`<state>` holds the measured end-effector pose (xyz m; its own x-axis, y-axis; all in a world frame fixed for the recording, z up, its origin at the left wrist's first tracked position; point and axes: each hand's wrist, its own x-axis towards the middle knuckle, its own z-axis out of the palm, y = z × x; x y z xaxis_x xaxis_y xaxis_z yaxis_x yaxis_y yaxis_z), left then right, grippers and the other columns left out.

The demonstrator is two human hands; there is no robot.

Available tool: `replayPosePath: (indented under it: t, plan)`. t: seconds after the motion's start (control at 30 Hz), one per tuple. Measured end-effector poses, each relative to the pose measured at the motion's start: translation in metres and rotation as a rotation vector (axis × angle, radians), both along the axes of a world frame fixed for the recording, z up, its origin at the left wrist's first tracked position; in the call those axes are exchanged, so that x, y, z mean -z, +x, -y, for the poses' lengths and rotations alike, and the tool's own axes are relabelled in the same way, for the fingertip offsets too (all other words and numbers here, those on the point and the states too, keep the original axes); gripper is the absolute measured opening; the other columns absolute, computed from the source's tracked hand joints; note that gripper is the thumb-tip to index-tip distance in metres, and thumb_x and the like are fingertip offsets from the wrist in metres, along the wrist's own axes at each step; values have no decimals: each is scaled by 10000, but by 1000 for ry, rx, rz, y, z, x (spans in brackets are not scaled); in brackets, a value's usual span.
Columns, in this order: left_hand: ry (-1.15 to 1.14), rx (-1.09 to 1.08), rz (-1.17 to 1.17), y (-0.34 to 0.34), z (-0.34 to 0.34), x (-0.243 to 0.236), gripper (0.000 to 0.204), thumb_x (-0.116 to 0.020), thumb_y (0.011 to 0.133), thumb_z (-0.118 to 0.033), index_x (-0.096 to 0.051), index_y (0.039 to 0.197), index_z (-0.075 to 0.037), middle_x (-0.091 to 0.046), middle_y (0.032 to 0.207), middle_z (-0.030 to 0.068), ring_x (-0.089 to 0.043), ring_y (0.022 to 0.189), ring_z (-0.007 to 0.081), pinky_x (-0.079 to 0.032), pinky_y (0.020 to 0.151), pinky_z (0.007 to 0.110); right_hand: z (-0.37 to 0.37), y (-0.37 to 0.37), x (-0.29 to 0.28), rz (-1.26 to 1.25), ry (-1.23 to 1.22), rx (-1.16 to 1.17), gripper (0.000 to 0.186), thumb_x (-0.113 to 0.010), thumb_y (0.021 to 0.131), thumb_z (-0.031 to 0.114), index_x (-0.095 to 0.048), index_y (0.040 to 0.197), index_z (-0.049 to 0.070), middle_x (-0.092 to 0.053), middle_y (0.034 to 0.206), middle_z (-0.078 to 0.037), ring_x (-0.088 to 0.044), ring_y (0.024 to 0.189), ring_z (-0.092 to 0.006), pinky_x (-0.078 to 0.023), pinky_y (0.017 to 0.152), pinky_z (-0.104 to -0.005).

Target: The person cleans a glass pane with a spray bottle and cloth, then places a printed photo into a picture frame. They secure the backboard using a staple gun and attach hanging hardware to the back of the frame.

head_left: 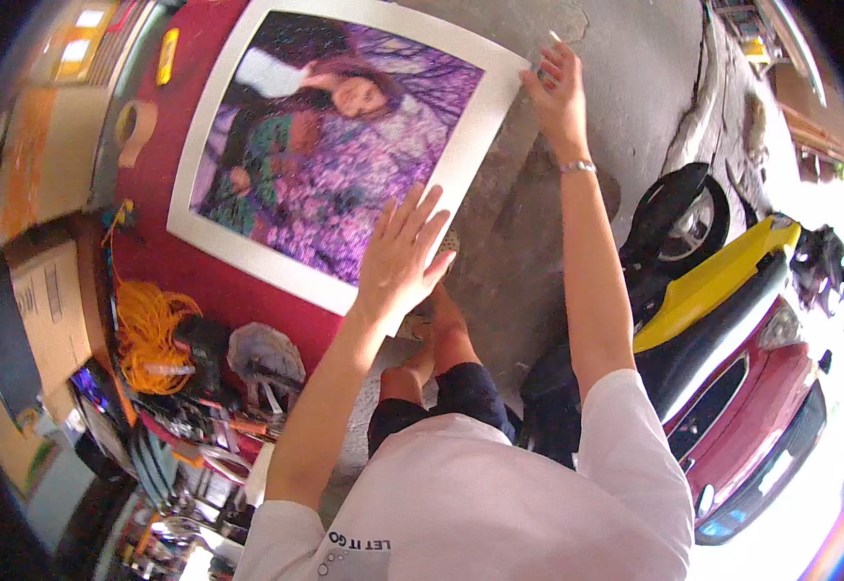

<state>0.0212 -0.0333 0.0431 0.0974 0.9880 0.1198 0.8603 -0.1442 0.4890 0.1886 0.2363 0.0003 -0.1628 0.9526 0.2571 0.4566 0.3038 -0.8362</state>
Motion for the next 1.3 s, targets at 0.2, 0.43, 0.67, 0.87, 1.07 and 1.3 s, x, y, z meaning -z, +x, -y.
replayPosePath:
  t: [0.2, 0.43, 0.67, 0.87, 1.07, 1.3]
  plan:
    - [-154, 133, -60, -1, -58, 19, 633, -715, 841, -274, -485, 1397, -77, -403, 1534, 99, -351, 1440, 268, -265, 1182, 491, -15, -12, 11, -102, -137, -100, 669, -706, 847, 92, -400, 1441, 121, -697, 1137, -112, -678, 959, -238, -545, 857, -366]
    - [-113, 80, -50, 11, -63, 31, 560, -631, 848, -146, -512, 1388, -56, -469, 1488, 119, -427, 1396, 288, -302, 1165, 495, -17, -2, 16, -228, -82, -73, 593, -691, 868, 75, -452, 1410, 113, -700, 1106, -102, -677, 938, -224, -546, 838, -348]
    - [-148, 96, -25, 7, -61, 30, 599, -628, 841, -163, -486, 1413, -56, -449, 1503, 123, -401, 1414, 304, -293, 1165, 503, 79, 51, 42, -363, -554, 436, 169, -710, 895, 106, -718, 984, -38, -713, 822, -62, -609, 726, -91, -498, 682, -252]
    - [-193, 99, 7, 5, -61, 28, 701, -627, 792, -132, -411, 1451, -31, -432, 1519, 124, -379, 1430, 304, -292, 1166, 503, 178, 7, 4, -695, -901, 410, 243, -695, 917, 81, -687, 1113, -62, -712, 867, -56, -633, 718, -96, -520, 643, -226]
    - [-124, 43, 140, 4, -57, 35, 788, -669, 725, -86, -345, 1438, 8, -431, 1526, 114, -391, 1428, 280, -311, 1162, 482, 184, -13, 4, -748, -946, 371, 199, -665, 949, 103, -659, 1032, -78, -712, 917, -97, -685, 798, -134, -567, 685, -249]
    - [-110, 43, 138, 5, -57, 37, 815, -681, 709, -71, -324, 1438, 8, -446, 1513, 124, -411, 1412, 301, -325, 1151, 491, 180, -22, 7, -739, -935, 339, 185, -666, 950, 114, -674, 1003, -63, -707, 884, -91, -686, 743, -129, -590, 673, -258]
